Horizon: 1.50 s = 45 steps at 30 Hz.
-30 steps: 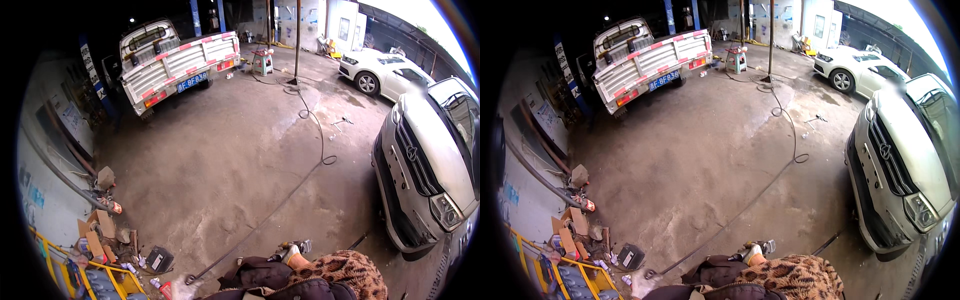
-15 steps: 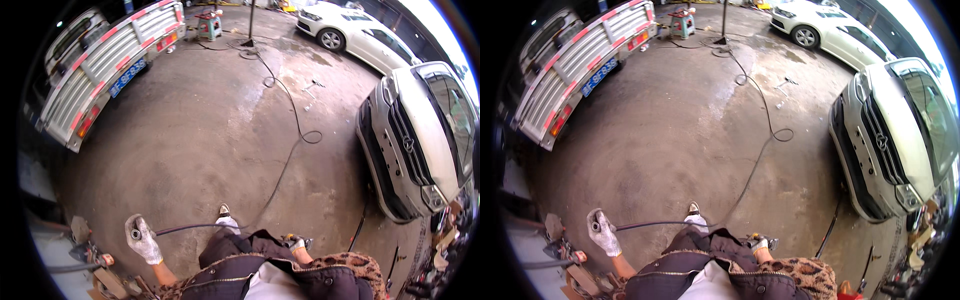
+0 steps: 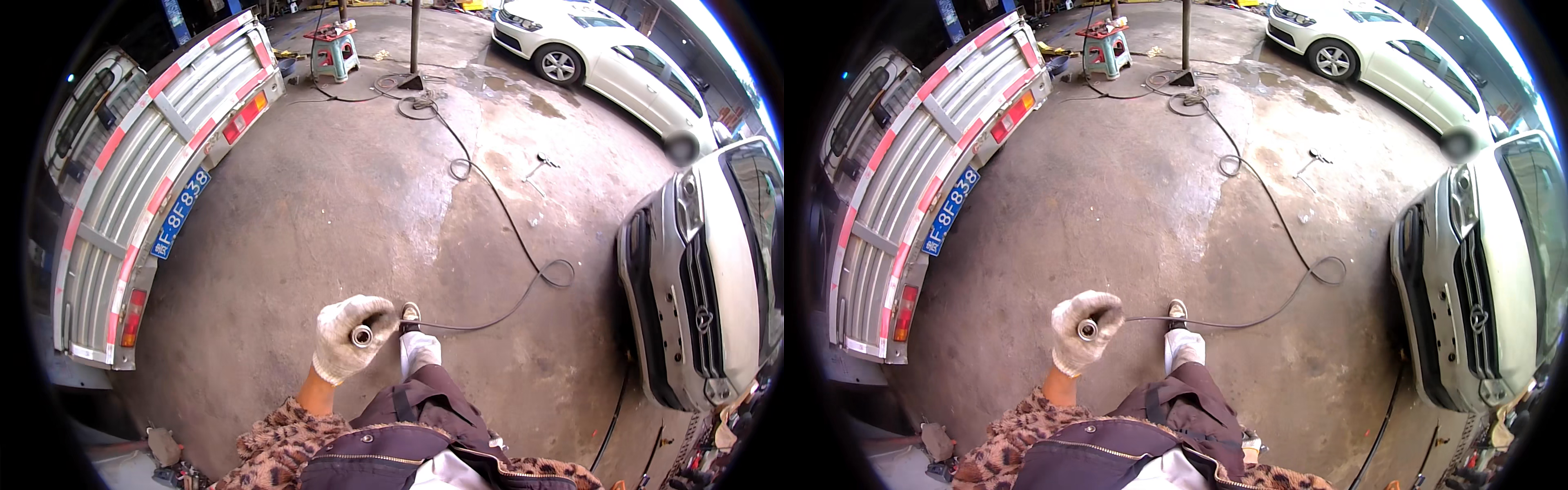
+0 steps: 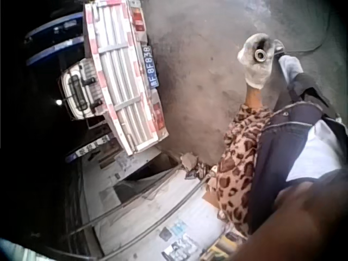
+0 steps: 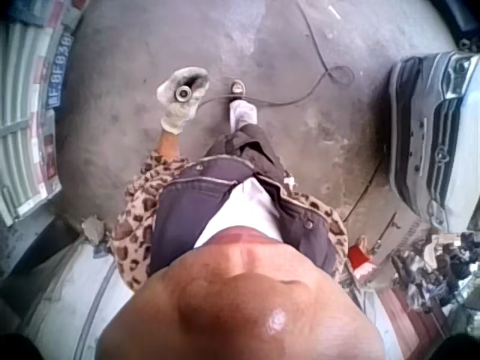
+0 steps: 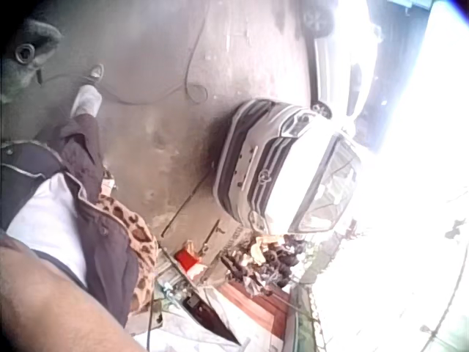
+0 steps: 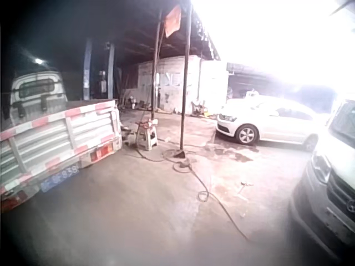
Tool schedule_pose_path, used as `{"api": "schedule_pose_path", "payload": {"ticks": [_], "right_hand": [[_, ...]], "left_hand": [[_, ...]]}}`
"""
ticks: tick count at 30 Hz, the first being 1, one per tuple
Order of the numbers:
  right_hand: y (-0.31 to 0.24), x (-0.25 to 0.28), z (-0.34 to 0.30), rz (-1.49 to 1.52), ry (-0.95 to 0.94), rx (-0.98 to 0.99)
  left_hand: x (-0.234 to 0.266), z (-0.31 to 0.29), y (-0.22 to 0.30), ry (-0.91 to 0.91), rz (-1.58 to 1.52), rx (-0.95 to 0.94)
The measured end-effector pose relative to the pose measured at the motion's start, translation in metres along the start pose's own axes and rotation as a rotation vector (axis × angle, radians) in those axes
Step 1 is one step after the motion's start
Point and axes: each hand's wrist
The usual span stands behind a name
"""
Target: The person uses a pneumatic impact wrench to tighten lug nuts on a car tire, then checks tire pressure with a gauge, and finally removes the tire from the vehicle.
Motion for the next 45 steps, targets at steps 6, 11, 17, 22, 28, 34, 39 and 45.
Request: {"api": "schedule_pose_path", "payload": {"ticks": [6, 11, 17, 22, 28, 34, 39, 45], "right_hand": [[-0.010, -0.270, 0.020, -0.162, -0.002, 0.037], [-0.060, -0.479, 0.090, -0.206, -0.294, -0.319], [-0.027, -0.835, 0.169, -0.270, -0.097, -0.167], [0.024, -1.060, 0.305, -0.273, -0.192, -0.285], [0.140, -1.329, 0.479, -0.489, -0.244, -0.334], [0.226, -1.553, 0.547, -0.660, -0.392, -0.191], [0.187, -1.568, 0.561, -1.190, -0.384, 0.272], [0.053, -1.417, 0.528, -1.692, -0.276, 0.141]], "left_hand": [[0.023, 0.140, -0.074, -0.091, 0.119, 0.215], [0.015, 0.275, -0.135, -0.012, 0.012, 0.384], [-0.017, 0.392, -0.295, -0.127, 0.016, 0.413], [-0.055, 0.472, -0.488, -0.407, 0.209, 0.428], [-0.083, 0.534, -0.654, -0.203, 0.277, 0.772], [-0.087, 0.576, -0.702, -0.374, 0.368, 0.942], [-0.101, 0.623, -0.715, -0.338, 0.369, 0.955], [-0.145, 0.647, -0.702, -0.391, 0.320, 0.981]]}}
Point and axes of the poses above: each hand's wrist, its own z-axis towards the middle knuckle, its own x-axis out of the back of the hand, y = z × x, and after that the axes turned 8 degrees about x, right-handed
